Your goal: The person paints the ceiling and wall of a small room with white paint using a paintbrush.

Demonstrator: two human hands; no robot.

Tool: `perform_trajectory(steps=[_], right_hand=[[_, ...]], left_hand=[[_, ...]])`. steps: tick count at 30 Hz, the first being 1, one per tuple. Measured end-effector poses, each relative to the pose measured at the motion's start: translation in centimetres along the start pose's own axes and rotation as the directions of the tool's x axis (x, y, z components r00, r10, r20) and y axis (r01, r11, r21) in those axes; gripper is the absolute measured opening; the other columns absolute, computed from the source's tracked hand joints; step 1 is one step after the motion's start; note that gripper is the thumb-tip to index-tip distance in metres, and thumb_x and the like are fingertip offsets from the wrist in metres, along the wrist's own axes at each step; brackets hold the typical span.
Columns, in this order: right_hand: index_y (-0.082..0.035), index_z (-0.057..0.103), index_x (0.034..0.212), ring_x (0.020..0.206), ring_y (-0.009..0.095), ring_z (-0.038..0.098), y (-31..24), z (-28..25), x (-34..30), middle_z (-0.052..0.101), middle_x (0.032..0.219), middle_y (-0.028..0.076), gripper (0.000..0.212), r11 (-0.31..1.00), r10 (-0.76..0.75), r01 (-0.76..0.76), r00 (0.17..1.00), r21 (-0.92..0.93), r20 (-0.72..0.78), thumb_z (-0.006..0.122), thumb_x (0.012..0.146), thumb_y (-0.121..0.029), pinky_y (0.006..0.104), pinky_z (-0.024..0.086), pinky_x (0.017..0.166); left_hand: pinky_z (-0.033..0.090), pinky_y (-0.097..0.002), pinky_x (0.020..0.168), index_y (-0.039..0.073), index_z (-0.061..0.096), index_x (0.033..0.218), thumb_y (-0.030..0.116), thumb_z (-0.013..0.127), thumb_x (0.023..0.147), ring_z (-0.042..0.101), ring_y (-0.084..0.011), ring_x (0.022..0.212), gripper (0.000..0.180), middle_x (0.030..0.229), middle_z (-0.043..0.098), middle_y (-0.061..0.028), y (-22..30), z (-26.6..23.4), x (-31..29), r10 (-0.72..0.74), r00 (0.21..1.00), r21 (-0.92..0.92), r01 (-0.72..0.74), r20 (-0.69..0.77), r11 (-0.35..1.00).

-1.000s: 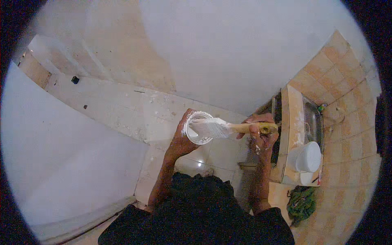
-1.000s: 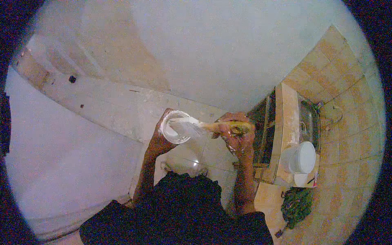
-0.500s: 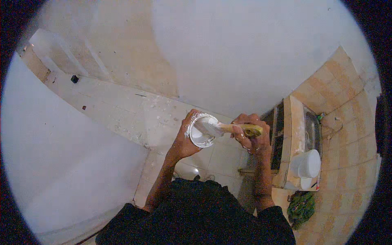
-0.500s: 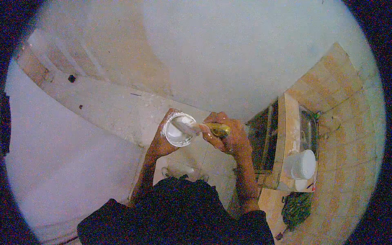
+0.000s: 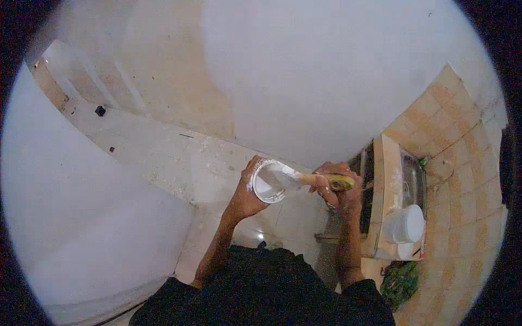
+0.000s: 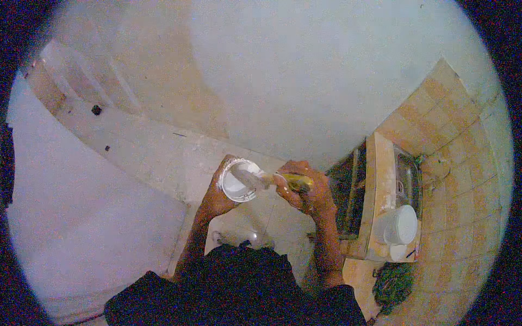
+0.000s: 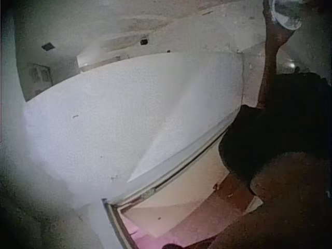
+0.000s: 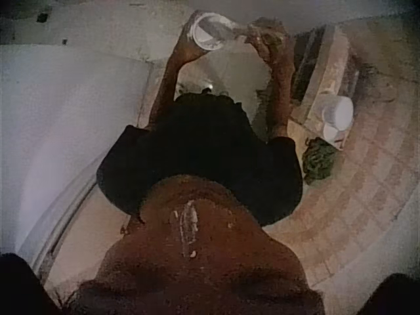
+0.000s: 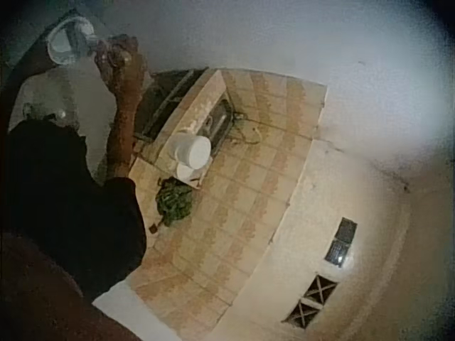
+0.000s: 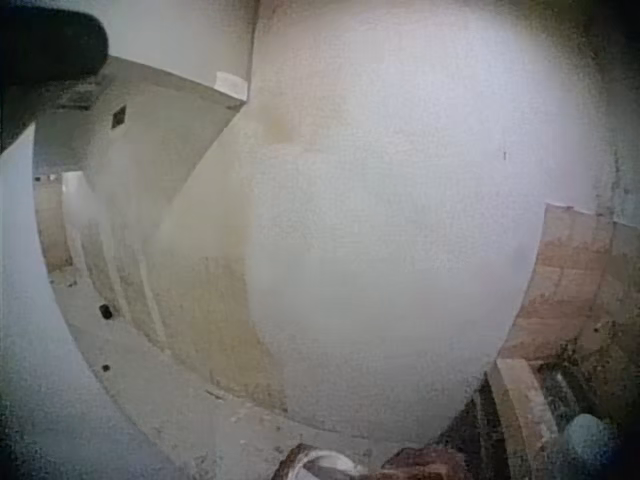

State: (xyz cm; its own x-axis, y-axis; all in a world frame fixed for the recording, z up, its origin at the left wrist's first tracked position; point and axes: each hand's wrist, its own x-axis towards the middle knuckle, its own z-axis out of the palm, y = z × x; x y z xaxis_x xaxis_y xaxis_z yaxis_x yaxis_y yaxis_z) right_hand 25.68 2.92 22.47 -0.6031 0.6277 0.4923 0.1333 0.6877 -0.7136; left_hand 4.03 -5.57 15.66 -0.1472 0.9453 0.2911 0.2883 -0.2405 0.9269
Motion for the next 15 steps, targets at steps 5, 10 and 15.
perform_trajectory(steps=[5,10,15], right_hand=[[-0.004,0.065,0.087,0.065,0.016,0.065,0.0,-0.2,-0.4,0.068,0.079,0.010,0.013,0.958,-0.072,0.128,0.973,0.256,-0.218,0.072,0.080,-0.013,0.0302,0.052,0.057],[-0.001,0.056,0.088,0.054,0.019,0.056,2.3,-1.2,-2.3,0.063,0.076,0.013,0.018,0.956,-0.293,0.282,0.934,-0.083,-0.203,0.068,0.082,-0.012,0.0263,0.047,0.047],[0.000,0.052,0.091,0.057,0.020,0.057,1.0,1.1,-1.9,0.062,0.080,0.014,0.024,0.926,-0.049,0.241,0.842,0.292,-0.538,0.069,0.083,-0.015,0.0299,0.050,0.047]], left_hand=[[0.041,-0.0388,0.096,0.004,0.051,0.116,0.016,0.084,0.061,0.054,-0.0304,0.111,0.066,0.112,0.056,-0.0153,0.2,0.5,0.3,0.055,0.996,0.059,-0.051,-0.071,0.997],[0.044,-0.0372,0.094,0.003,0.051,0.115,0.013,0.083,0.063,0.057,-0.0275,0.107,0.062,0.110,0.058,-0.0148,-0.5,1.3,-0.5,0.116,0.978,0.138,-0.092,-0.172,0.986],[0.047,-0.0367,0.092,0.003,0.052,0.113,0.013,0.083,0.063,0.058,-0.0240,0.105,0.060,0.108,0.059,-0.0130,-0.3,1.3,-0.7,0.006,0.990,-0.075,-0.016,-0.140,0.997]])
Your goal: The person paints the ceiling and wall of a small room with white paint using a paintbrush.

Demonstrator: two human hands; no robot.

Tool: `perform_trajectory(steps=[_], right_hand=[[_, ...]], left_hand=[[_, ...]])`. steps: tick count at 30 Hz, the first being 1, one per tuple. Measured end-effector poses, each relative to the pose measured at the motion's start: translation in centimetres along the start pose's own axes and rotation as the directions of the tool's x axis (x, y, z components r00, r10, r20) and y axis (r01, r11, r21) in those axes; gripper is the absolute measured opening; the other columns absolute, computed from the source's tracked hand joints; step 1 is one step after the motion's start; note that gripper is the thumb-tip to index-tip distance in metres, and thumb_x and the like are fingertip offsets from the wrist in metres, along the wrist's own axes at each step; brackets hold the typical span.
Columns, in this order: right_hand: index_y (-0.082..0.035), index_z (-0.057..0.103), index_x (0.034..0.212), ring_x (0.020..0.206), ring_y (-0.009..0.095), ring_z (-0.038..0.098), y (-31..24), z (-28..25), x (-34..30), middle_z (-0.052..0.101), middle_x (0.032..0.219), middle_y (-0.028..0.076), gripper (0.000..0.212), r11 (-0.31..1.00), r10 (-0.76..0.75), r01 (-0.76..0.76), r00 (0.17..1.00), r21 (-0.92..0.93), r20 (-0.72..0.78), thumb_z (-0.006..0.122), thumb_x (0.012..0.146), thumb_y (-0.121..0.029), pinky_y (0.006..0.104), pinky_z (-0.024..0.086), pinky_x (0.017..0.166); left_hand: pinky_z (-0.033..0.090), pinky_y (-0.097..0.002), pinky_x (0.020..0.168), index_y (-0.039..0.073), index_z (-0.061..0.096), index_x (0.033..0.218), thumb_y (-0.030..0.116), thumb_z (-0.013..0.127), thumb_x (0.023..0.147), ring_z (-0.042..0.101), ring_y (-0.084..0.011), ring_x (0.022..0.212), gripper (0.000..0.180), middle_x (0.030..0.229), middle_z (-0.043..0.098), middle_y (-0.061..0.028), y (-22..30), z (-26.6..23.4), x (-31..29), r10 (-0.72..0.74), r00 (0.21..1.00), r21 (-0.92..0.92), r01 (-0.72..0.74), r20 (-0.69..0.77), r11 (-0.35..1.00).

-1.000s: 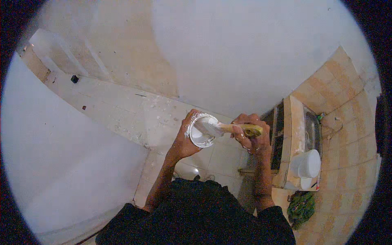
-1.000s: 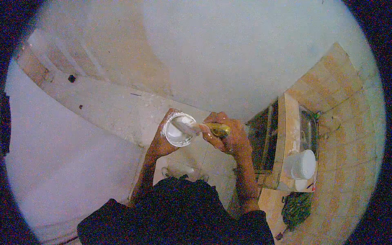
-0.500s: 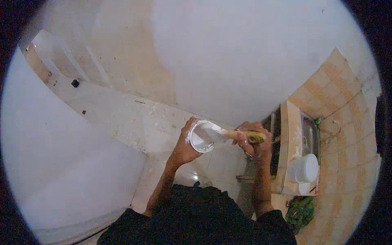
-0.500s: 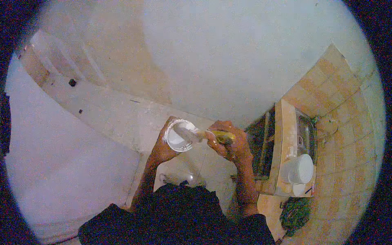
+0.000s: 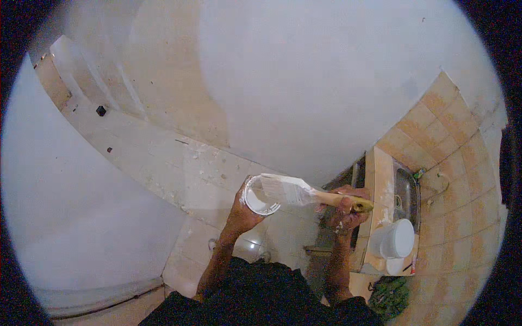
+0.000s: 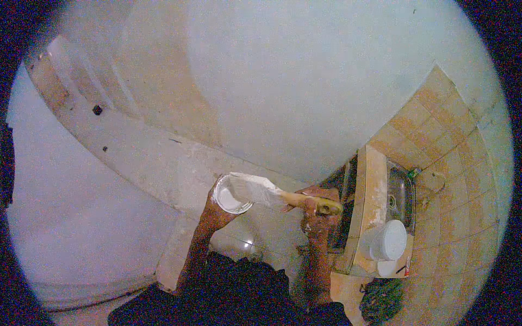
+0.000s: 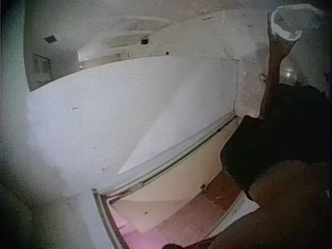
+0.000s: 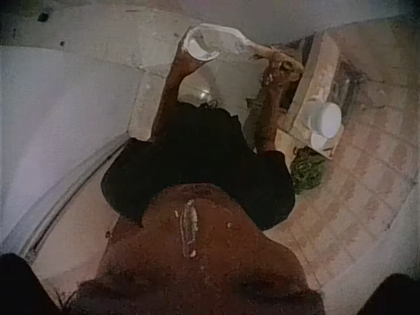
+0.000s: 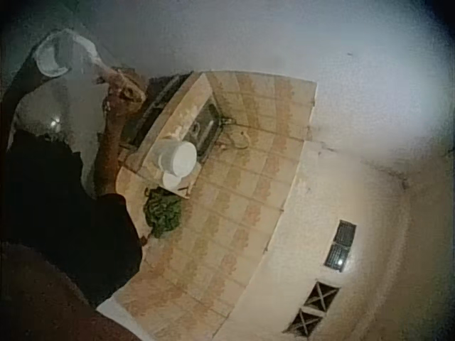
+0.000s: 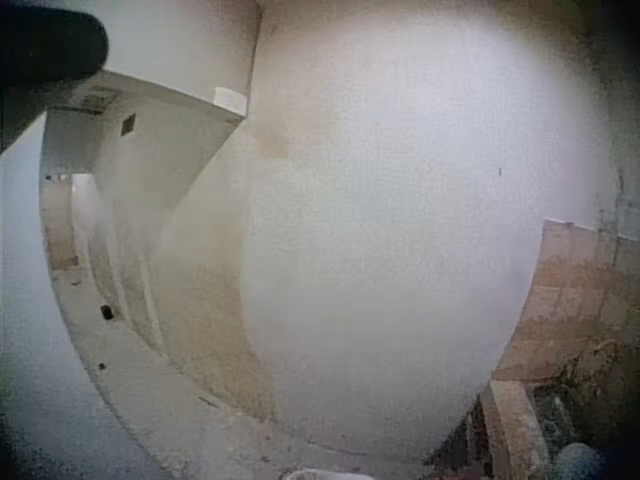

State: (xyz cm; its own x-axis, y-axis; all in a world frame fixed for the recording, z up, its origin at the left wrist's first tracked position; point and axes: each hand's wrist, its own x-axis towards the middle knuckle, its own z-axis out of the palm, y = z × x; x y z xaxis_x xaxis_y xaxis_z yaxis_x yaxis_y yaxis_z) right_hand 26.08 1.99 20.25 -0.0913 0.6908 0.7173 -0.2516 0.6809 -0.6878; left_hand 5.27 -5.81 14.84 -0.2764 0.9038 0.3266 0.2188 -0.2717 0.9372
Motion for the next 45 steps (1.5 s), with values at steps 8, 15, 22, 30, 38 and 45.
perform_trajectory(steps=[8,15,22,30,38,45], right_hand=[[-0.002,0.059,0.088,0.062,0.018,0.058,3.8,-2.6,-0.7,0.064,0.074,0.011,0.018,0.994,0.114,-0.114,0.992,0.006,-0.052,0.070,0.083,-0.015,0.0309,0.049,0.056],[-0.002,0.059,0.091,0.061,0.015,0.056,3.8,-1.4,-3.2,0.064,0.079,0.008,0.022,0.976,0.043,-0.057,0.997,-0.210,-0.070,0.066,0.087,-0.022,0.0276,0.048,0.055],[-0.001,0.061,0.083,0.054,0.017,0.052,5.7,3.9,-7.6,0.060,0.073,0.005,0.025,0.909,0.365,-0.389,0.917,-0.153,-0.163,0.061,0.088,-0.025,0.0292,0.046,0.052],[-0.006,0.050,0.098,0.069,0.014,0.061,9.6,4.0,-9.1,0.056,0.079,0.005,0.025,0.841,0.540,-0.397,0.660,0.367,-0.523,0.057,0.094,-0.029,0.0265,0.052,0.054],[0.002,0.057,0.105,0.076,0.017,0.064,18.1,-1.5,-19.0,0.064,0.095,0.014,0.028,0.378,0.916,-0.522,0.331,0.765,-0.228,0.058,0.092,-0.022,0.0220,0.053,0.062],[0.004,0.055,0.110,0.084,0.017,0.066,21.8,-1.7,-19.5,0.065,0.102,0.016,0.032,0.275,0.910,-0.462,0.407,0.843,-0.074,0.057,0.093,-0.023,0.0232,0.055,0.067]], left_hand=[[0.043,-0.0379,0.099,0.002,0.043,0.127,0.018,0.086,0.062,0.054,-0.0275,0.114,0.079,0.119,0.054,-0.0154,-1.0,0.1,-0.6,-0.086,0.996,0.191,0.092,-0.038,0.977],[0.039,-0.0425,0.101,0.001,0.039,0.129,0.023,0.086,0.062,0.048,-0.0332,0.119,0.085,0.125,0.049,-0.0177,-2.1,0.1,-0.8,-0.013,0.991,0.217,0.042,-0.133,0.975],[0.036,-0.0486,0.092,0.001,0.045,0.120,0.022,0.081,0.062,0.049,-0.0345,0.110,0.072,0.114,0.051,-0.0181,-1.3,0.0,0.4,-0.141,0.986,0.497,0.165,-0.084,0.852],[0.039,-0.0461,0.096,-0.001,0.042,0.126,0.020,0.082,0.063,0.051,-0.0338,0.113,0.078,0.123,0.051,-0.0186,-7.8,-0.2,-1.4,-0.175,0.982,0.434,0.186,-0.066,0.882],[0.042,-0.0353,0.101,-0.002,0.040,0.131,0.019,0.087,0.060,0.054,-0.0266,0.115,0.088,0.124,0.055,-0.0160,-12.3,-0.7,-1.9,-0.251,0.968,0.318,0.236,0.005,0.918],[0.044,-0.0359,0.099,-0.001,0.049,0.123,0.021,0.089,0.058,0.058,-0.0232,0.108,0.079,0.115,0.061,-0.0126,-18.2,-0.9,-2.2,-0.235,0.972,0.228,0.228,0.006,0.947]])
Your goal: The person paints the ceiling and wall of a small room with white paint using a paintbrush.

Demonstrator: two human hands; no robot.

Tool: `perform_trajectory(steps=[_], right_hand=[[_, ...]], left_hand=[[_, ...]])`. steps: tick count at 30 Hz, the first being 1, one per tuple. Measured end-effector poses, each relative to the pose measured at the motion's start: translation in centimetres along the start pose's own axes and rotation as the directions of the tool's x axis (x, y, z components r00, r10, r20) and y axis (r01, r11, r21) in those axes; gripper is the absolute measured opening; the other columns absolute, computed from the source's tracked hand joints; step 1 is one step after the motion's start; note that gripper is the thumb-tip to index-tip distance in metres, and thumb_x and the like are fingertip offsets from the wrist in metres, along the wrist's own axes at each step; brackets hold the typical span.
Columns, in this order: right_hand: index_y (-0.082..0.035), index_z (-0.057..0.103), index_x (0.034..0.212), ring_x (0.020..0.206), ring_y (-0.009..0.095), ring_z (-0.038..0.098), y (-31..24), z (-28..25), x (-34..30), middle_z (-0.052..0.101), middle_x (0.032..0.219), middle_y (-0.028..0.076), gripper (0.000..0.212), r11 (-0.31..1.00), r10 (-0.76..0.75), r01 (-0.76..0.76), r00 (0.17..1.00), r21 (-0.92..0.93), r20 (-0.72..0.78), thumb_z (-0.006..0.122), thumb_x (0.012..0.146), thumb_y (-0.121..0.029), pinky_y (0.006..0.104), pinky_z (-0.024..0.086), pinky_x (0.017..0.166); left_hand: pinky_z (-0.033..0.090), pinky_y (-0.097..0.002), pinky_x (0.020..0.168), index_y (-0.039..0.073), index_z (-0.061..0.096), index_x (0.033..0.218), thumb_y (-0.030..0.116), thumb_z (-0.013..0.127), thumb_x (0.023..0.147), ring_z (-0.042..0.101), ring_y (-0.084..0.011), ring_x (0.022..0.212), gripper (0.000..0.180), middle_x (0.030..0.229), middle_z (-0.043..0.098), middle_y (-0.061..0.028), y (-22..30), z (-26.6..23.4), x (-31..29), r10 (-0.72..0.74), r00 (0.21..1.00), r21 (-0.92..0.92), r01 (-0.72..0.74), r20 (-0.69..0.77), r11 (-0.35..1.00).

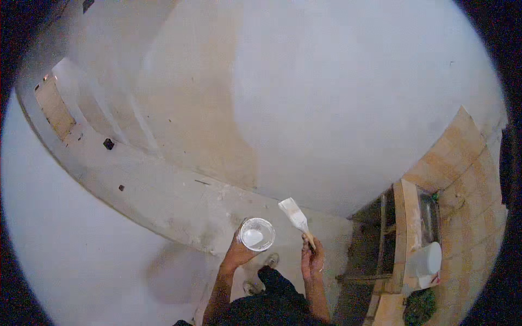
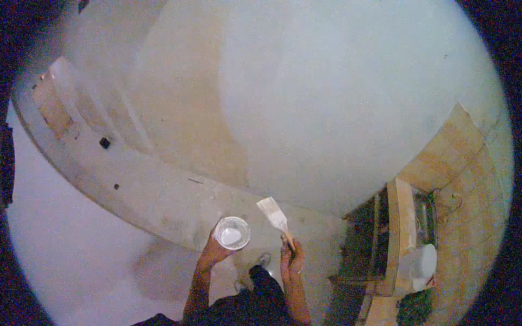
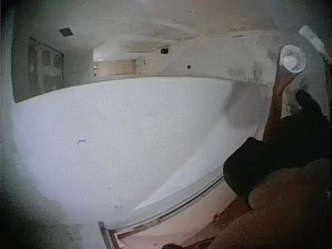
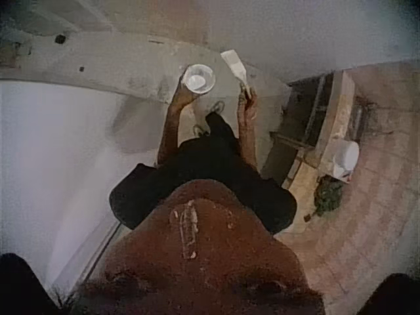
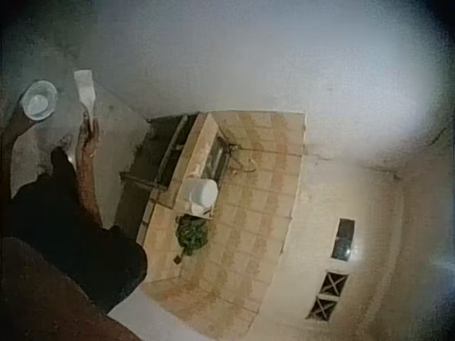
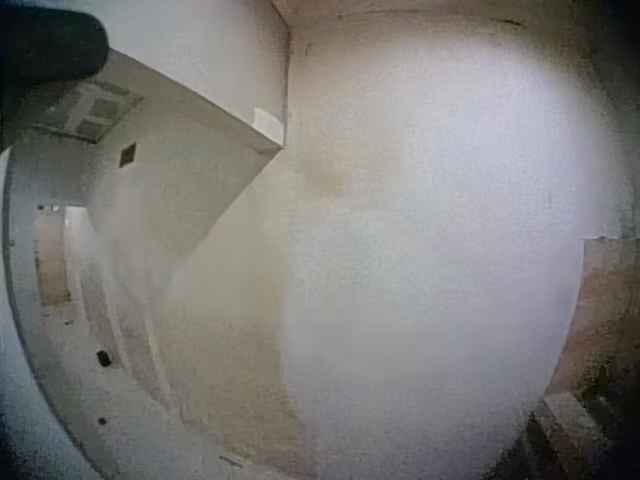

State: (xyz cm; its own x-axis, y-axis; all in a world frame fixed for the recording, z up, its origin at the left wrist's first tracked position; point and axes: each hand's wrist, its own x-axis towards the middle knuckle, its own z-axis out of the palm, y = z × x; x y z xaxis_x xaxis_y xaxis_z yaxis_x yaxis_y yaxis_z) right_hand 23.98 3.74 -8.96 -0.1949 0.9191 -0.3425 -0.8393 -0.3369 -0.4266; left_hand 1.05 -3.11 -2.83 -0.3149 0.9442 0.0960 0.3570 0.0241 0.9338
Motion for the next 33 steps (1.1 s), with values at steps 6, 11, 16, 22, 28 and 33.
perform_trajectory(steps=[6,11,16,22,28,33], right_hand=[[-0.002,0.055,0.119,0.092,0.017,0.064,-0.4,0.4,0.5,0.065,0.108,0.013,0.036,0.934,-0.151,0.167,0.986,-0.315,0.075,0.056,0.094,-0.028,0.0241,0.052,0.071],[-0.002,0.058,0.119,0.088,0.016,0.063,-1.2,0.4,1.8,0.066,0.103,0.011,0.040,0.854,-0.270,0.342,0.936,-0.393,0.228,0.055,0.095,-0.033,0.0255,0.051,0.069],[0.002,0.056,0.124,0.084,0.017,0.064,-5.3,2.7,3.2,0.063,0.104,0.012,0.040,0.322,-0.250,0.774,0.625,-0.545,0.739,0.058,0.093,-0.024,0.0311,0.054,0.064],[-0.006,0.051,0.131,0.088,0.026,0.066,-11.3,10.8,5.0,0.060,0.111,0.014,0.045,-0.359,0.169,0.930,0.142,-0.073,0.975,0.062,0.088,-0.016,0.0368,0.056,0.072],[-0.006,0.048,0.132,0.094,0.024,0.064,-12.9,17.5,7.1,0.056,0.122,0.011,0.047,-0.703,0.324,0.674,0.019,0.227,0.946,0.059,0.087,-0.013,0.0355,0.056,0.074],[-0.004,0.047,0.132,0.092,0.021,0.064,-11.8,21.2,4.5,0.056,0.122,0.008,0.050,-0.823,0.388,0.411,-0.097,0.392,0.916,0.060,0.085,-0.013,0.0335,0.056,0.072]], left_hand=[[0.047,-0.0351,0.093,0.002,0.052,0.116,0.016,0.086,0.062,0.059,-0.0213,0.103,0.065,0.112,0.061,-0.0109,1.0,0.5,-0.1,0.112,0.994,-0.016,-0.112,0.011,0.994],[0.048,-0.0361,0.092,0.002,0.052,0.117,0.016,0.086,0.062,0.059,-0.0217,0.103,0.066,0.111,0.061,-0.0114,-0.7,1.6,-0.4,0.112,0.993,0.000,-0.112,-0.034,0.994],[0.049,-0.0366,0.092,0.003,0.057,0.111,0.022,0.089,0.061,0.062,-0.0226,0.100,0.062,0.107,0.064,-0.0108,-4.8,2.6,0.3,0.312,0.932,0.194,-0.277,-0.185,0.941],[0.048,-0.0379,0.092,0.003,0.059,0.108,0.027,0.088,0.063,0.061,-0.0236,0.100,0.059,0.105,0.065,-0.0112,-1.3,2.7,0.9,0.209,0.970,0.181,-0.186,-0.122,0.966],[0.047,-0.0368,0.092,0.003,0.054,0.112,0.020,0.087,0.061,0.059,-0.0225,0.102,0.063,0.107,0.063,-0.0108,-1.9,2.1,0.6,0.232,0.970,0.057,-0.228,-0.070,0.972],[0.047,-0.0358,0.093,0.003,0.050,0.117,0.014,0.086,0.060,0.057,-0.0209,0.104,0.068,0.110,0.061,-0.0103,-0.7,0.6,-0.1,0.244,0.969,0.036,-0.245,0.030,0.969]])
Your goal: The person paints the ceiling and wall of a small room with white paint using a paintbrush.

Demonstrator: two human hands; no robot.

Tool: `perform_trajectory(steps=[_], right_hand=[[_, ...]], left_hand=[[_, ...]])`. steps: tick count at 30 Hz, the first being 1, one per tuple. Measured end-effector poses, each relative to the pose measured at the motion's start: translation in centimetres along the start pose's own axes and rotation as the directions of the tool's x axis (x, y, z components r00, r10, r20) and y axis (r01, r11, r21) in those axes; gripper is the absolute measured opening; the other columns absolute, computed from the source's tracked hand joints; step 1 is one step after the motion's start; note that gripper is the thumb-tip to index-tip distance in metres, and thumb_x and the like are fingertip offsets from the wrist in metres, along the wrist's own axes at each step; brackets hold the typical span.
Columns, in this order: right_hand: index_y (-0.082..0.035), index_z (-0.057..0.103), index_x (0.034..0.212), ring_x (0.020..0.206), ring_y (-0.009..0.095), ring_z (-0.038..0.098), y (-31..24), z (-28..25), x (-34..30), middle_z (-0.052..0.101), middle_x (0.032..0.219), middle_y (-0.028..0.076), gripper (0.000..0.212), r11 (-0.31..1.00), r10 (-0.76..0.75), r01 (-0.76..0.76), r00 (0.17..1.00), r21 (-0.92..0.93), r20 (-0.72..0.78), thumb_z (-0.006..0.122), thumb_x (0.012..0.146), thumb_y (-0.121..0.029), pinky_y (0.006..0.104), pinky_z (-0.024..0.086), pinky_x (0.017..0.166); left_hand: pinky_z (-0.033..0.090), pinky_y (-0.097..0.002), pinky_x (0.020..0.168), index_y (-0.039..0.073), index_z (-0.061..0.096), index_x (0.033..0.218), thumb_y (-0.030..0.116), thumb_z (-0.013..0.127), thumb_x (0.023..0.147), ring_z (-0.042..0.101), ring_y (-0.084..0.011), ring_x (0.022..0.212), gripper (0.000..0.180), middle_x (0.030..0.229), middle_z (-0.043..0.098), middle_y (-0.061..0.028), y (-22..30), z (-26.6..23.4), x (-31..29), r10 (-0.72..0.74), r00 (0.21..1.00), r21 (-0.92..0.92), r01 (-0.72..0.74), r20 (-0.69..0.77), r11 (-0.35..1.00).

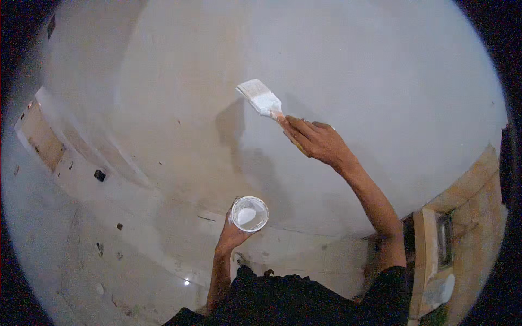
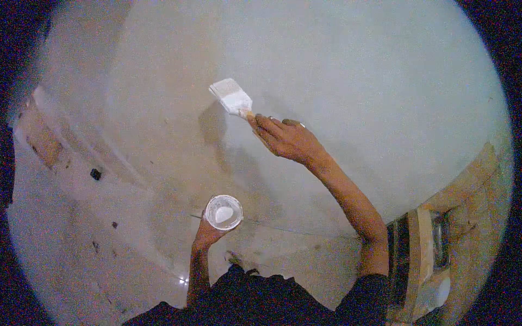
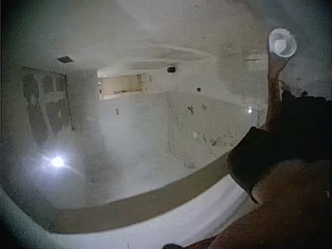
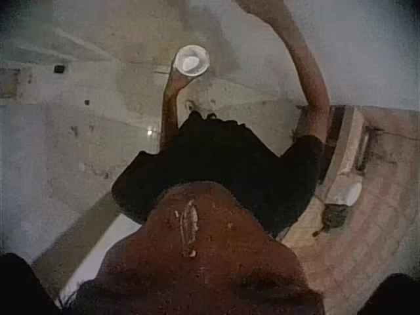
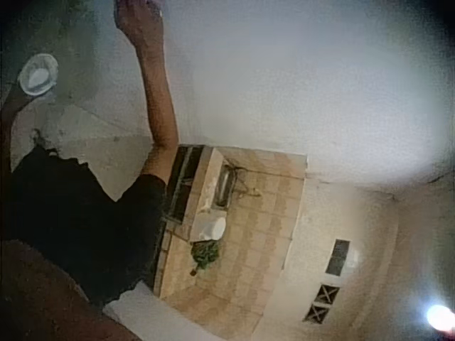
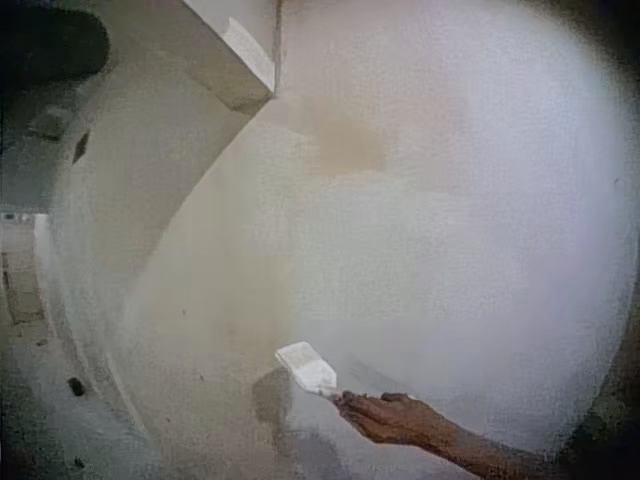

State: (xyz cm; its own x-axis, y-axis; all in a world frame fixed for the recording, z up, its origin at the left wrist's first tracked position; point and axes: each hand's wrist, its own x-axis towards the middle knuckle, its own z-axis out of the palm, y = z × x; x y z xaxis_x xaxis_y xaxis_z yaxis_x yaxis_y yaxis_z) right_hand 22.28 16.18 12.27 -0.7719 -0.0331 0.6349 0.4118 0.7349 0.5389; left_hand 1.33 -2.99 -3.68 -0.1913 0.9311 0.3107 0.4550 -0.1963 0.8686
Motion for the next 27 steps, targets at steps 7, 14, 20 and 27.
perform_trajectory(steps=[7,14,20,27], right_hand=[[-0.006,0.050,0.130,0.086,0.019,0.065,-1.8,-0.5,-3.6,0.058,0.118,0.007,0.043,0.999,-0.040,0.033,0.974,0.035,0.223,0.056,0.089,-0.017,0.0340,0.056,0.069],[-0.007,0.056,0.122,0.077,0.022,0.066,-0.3,-5.4,-0.8,0.064,0.105,0.007,0.040,0.974,0.094,-0.098,0.995,0.206,0.031,0.066,0.085,-0.017,0.0342,0.055,0.061],[-0.001,0.054,0.124,0.078,0.025,0.067,-2.3,-1.6,-1.6,0.056,0.125,0.017,0.040,1.000,0.018,-0.018,1.000,-0.023,-0.017,0.058,0.086,-0.015,0.0343,0.056,0.064],[-0.005,0.052,0.127,0.071,0.024,0.065,-5.2,0.2,0.1,0.061,0.105,0.008,0.043,0.897,0.001,-0.117,0.965,0.426,0.263,0.061,0.087,-0.018,0.0358,0.055,0.060]], left_hand=[[0.046,-0.0352,0.094,0.001,0.049,0.120,0.013,0.086,0.061,0.057,-0.0207,0.106,0.070,0.113,0.060,-0.0119,-1.1,-0.7,0.0,0.155,0.988,0.000,-0.155,-0.014,0.988],[0.042,-0.0367,0.099,0.002,0.045,0.126,0.018,0.088,0.058,0.053,-0.0236,0.113,0.082,0.120,0.056,-0.0119,-0.7,-2.2,0.6,0.123,0.991,0.012,-0.124,0.046,0.992],[0.045,-0.0339,0.094,0.003,0.051,0.118,0.012,0.086,0.060,0.056,-0.0200,0.104,0.068,0.111,0.059,-0.0095,-0.4,-2.4,1.1,0.104,0.994,-0.161,-0.097,0.036,0.982],[0.044,-0.0349,0.096,0.003,0.049,0.119,0.012,0.086,0.060,0.055,-0.0205,0.107,0.069,0.113,0.058,-0.0101,-4.4,-1.5,1.3,0.108,0.994,-0.053,-0.109,-0.006,0.993]])
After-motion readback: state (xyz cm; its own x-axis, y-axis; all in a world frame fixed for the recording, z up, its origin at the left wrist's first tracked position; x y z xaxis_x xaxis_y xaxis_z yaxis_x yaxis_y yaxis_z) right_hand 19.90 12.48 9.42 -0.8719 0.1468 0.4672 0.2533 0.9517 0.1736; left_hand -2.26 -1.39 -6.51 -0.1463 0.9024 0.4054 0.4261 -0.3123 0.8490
